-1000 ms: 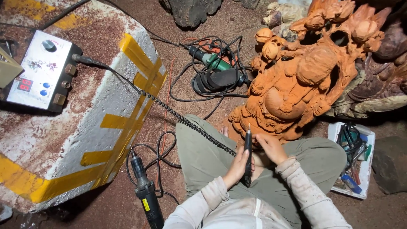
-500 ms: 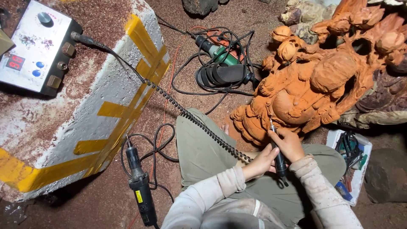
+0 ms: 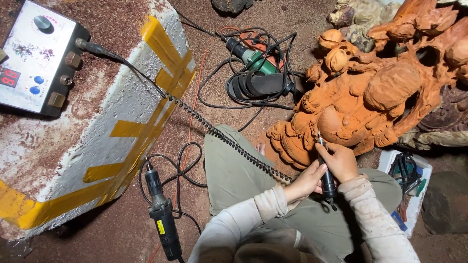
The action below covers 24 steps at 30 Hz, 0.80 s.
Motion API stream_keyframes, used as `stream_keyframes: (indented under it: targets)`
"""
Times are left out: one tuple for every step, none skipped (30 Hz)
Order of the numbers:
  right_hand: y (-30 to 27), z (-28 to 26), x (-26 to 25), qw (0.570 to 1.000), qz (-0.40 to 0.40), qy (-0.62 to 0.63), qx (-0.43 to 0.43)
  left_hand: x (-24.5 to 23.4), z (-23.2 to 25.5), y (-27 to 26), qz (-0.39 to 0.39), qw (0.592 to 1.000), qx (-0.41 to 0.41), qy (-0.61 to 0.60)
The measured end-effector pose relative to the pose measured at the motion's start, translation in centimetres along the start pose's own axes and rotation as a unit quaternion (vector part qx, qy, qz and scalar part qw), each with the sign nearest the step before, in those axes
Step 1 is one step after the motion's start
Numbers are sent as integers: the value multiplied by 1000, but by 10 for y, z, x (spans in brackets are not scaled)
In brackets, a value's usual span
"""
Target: Carving intricate details on a wooden statue using a handheld rotary tool.
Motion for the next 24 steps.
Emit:
stream_keyframes:
  targets:
    - [1, -1, 1, 1000, -1, -1, 1, -1, -2, 1, 0, 1000, -1, -1]
    - [1, -2, 1, 1000, 1, -1, 3, -2, -5, 2, 2, 1000, -3, -5]
    - [2, -3, 2, 1000, 3, -1, 4, -3, -7, 3, 4, 1000, -5, -8]
    - [1, -5, 3, 1000, 3, -1, 5, -5, -5, 2, 4, 1000, -5, -8]
    - [1, -7, 3, 1000, 7, 9, 4, -6, -4, 2, 1, 1000, -4, -2]
    - [0, -9, 3, 1000, 11, 20, 3, -7, -3, 1, -1, 1000, -3, 3]
    - [-1, -12, 3, 1000, 11, 19, 4, -7, -1, 0, -1, 1000, -4, 2]
    - [-3, -15, 2, 1000, 10, 16, 6, -8, 2, -1, 0, 1000, -5, 7]
    - [-4, -17, 2, 1000, 8, 14, 8, -9, 5, -3, 0, 1000, -7, 11]
    - [-3, -19, 2, 1000, 9, 14, 7, -9, 4, -1, 0, 1000, -7, 11]
    - [-3, -20, 2, 1000, 8, 15, 13, -9, 2, 1, 1, 1000, -10, 6]
    - [-3, -20, 2, 1000, 7, 16, 19, -9, 0, 2, 1, 1000, -14, 1]
    - [-3, -20, 4, 1000, 8, 16, 20, -10, 8, -5, 0, 1000, -15, 1]
    - [-2, -21, 5, 1000, 9, 14, 17, -11, 18, -11, -5, 1000, -4, -4]
    - [-1, -21, 6, 1000, 10, 12, 15, -11, 28, -17, -10, 1000, 6, -8]
    - [1, -19, 8, 1000, 10, 12, 15, -16, 25, -14, -11, 1000, 6, -8]
    - [4, -18, 9, 1000, 9, 24, 16, -21, 24, -12, -17, 999, 28, -20]
    - [6, -16, 11, 999, 7, 36, 17, -27, 22, -10, -23, 998, 50, -31]
    - [7, -15, 13, 999, 7, 36, 17, -27, 20, -9, -22, 998, 49, -32]
    - [9, -15, 16, 999, 6, 44, 23, -29, 20, -7, -18, 997, 55, -55]
    - [12, -14, 18, 998, 4, 52, 28, -31, 20, -6, -14, 995, 61, -79]
    - [13, -13, 20, 998, 4, 53, 29, -33, 22, -6, -14, 995, 61, -78]
    - [15, -11, 22, 998, 9, 54, 32, -34, 25, -6, -12, 995, 68, -74]
    - [16, -9, 24, 998, 15, 55, 36, -35, 28, -6, -9, 995, 75, -70]
Point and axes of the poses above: each hand's wrist, its own y-axis towards the middle knuckle, its own x-axis out of the palm, z = x × y, the point moved 4 cm from there along y, towards the middle knuckle, and after that the axes turned 10 degrees about y, right-handed, at the moved point
